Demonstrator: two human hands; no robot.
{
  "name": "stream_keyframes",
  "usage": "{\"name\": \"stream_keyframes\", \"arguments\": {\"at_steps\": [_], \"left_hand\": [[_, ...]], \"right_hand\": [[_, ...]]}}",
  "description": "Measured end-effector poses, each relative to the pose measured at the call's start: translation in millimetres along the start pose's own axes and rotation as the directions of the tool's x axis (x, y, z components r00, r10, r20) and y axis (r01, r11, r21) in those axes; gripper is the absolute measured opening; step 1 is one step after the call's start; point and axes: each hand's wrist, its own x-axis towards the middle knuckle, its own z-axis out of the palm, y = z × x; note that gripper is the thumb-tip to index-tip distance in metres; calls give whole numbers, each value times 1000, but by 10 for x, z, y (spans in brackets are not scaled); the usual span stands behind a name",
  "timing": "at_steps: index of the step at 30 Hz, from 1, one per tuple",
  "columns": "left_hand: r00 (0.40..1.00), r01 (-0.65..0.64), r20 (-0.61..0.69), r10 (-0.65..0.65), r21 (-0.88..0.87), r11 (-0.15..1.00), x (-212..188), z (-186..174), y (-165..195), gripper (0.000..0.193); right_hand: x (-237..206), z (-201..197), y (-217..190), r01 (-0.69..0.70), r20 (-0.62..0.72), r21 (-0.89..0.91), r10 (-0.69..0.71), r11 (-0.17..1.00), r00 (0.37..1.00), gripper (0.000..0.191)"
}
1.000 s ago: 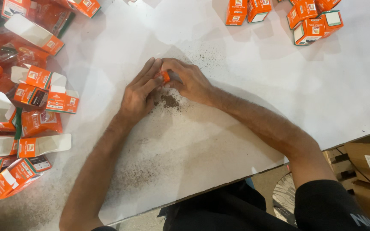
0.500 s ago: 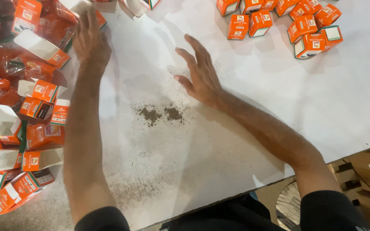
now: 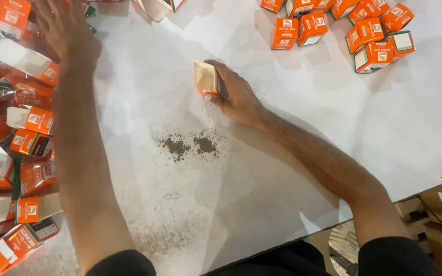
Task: The person sits at a table covered with small orange cartons and plastic-wrapped sachets. They pick up a flat carton, open it, place a sachet inside, fold the flaps closed, and set the finished box aside, repeating this cycle one box at a time.
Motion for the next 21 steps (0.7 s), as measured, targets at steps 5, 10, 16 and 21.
{"name": "stream_keyframes", "arguments": {"at_steps": [5,10,16,21], "left_hand": [[921,-389,10,390,101,916,-175,23,-23,43],[924,-339,57,377,-331,880,-607,-129,483,30],[926,-341,-361,112,-670,659,-1446,-483,1103,39],[898,-429,-349,270,-551,716,-1695,-488,1367,42]], "right_hand": [[16,-15,3,104,-27,-50,-106,993,994,65],[-1,-57,-51,155,-4,4,-155,988,988,61],[-70,-57,-197,49,15,19,-50,999,999,62],[-167,34,-311,134,68,11,-135,991,989,55]]}}
